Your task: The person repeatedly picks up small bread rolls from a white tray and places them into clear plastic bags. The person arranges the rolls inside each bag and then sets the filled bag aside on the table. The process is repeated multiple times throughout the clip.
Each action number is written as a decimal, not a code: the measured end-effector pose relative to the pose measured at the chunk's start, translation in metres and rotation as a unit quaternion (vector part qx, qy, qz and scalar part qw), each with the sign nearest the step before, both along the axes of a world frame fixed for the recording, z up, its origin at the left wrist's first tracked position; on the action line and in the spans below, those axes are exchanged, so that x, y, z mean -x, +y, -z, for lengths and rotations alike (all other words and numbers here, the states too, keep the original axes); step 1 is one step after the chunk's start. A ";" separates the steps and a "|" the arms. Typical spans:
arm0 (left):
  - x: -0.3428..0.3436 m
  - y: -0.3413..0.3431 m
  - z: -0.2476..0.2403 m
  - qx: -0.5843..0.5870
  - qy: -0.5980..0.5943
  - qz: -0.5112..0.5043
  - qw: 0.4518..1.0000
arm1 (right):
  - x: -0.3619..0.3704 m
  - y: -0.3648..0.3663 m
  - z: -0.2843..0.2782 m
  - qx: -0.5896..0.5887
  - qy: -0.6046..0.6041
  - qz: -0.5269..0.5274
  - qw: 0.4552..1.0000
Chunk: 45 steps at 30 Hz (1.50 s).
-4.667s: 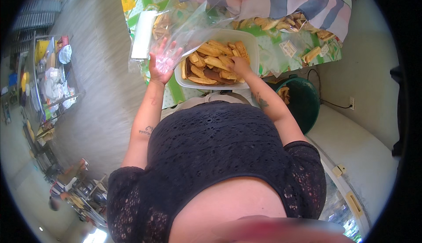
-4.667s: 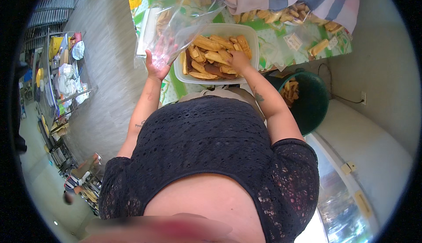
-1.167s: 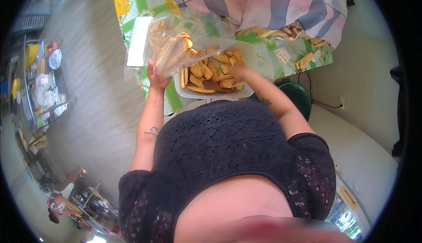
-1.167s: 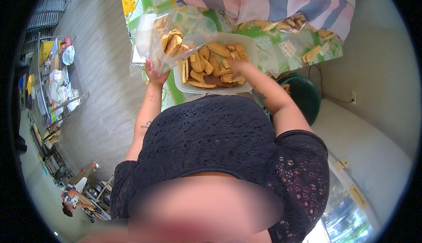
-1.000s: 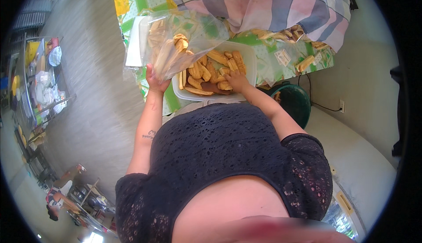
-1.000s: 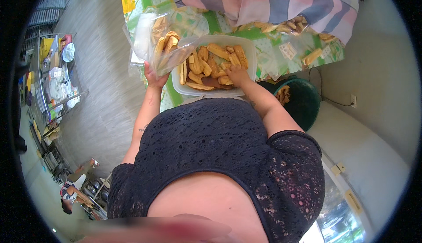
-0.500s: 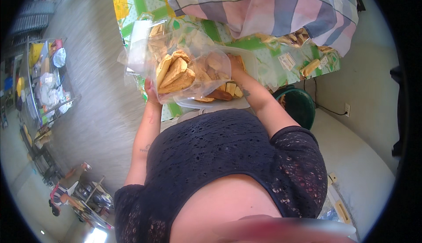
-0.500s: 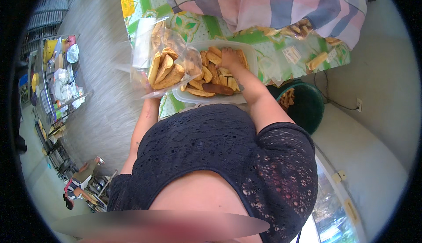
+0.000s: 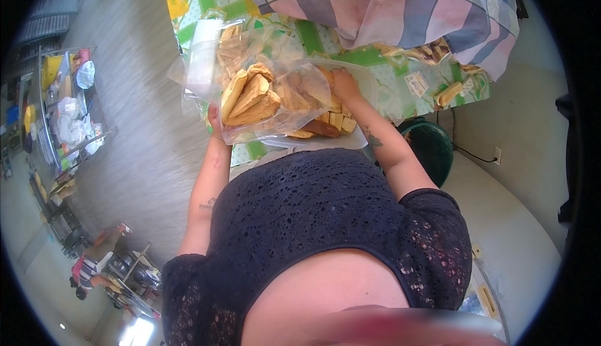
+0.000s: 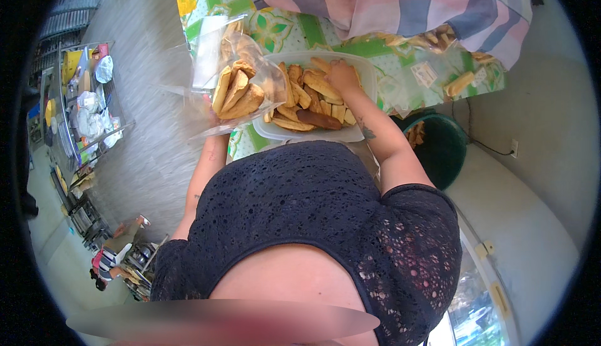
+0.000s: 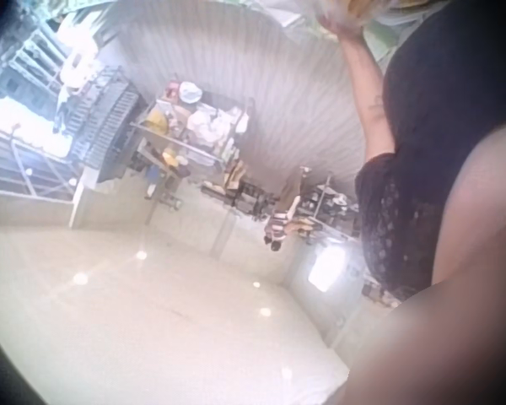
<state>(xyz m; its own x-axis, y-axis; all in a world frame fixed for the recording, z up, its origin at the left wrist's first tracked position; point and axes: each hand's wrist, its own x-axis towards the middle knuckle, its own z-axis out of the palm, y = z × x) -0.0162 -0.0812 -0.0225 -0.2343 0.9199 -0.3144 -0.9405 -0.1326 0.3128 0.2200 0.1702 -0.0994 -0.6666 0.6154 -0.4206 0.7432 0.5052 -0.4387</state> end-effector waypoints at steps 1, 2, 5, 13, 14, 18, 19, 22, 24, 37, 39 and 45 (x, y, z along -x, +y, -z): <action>0.001 0.001 0.004 0.007 0.002 0.003 1.000 | -0.002 0.002 -0.003 0.061 0.019 0.010 0.998; 0.002 0.003 0.007 0.017 0.021 0.007 1.000 | -0.003 0.002 -0.005 0.122 0.038 0.020 0.992; 0.002 0.006 0.011 0.027 0.045 0.009 0.999 | -0.003 -0.017 -0.004 0.125 0.005 -0.053 0.991; 0.000 0.013 -0.002 0.007 0.045 0.012 0.999 | -0.008 -0.071 0.015 0.019 -0.072 0.058 0.996; 0.000 0.012 -0.005 0.005 0.045 0.013 0.999 | -0.007 -0.066 0.019 0.060 -0.070 0.074 0.993; 0.001 0.003 -0.015 -0.001 0.043 0.010 0.999 | 0.007 -0.027 0.034 0.098 0.069 0.042 0.992; 0.001 0.000 -0.017 -0.005 0.045 0.008 0.999 | 0.011 -0.021 0.036 0.104 0.008 -0.001 0.995; 0.003 -0.003 -0.021 -0.013 0.049 0.007 0.999 | 0.020 -0.013 0.036 0.107 -0.112 -0.083 0.984; 0.003 -0.004 -0.023 -0.015 0.050 0.007 0.999 | 0.023 -0.020 0.030 0.108 -0.127 -0.082 0.983; 0.006 -0.007 -0.008 -0.026 0.033 0.018 0.999 | -0.022 -0.004 -0.019 0.415 0.032 -0.103 0.903; 0.005 -0.006 -0.008 -0.047 0.021 0.023 0.998 | -0.029 -0.027 -0.015 0.407 0.012 -0.185 0.895; 0.006 -0.014 -0.019 -0.024 0.052 0.022 0.998 | -0.043 -0.057 0.008 0.332 -0.127 -0.263 0.897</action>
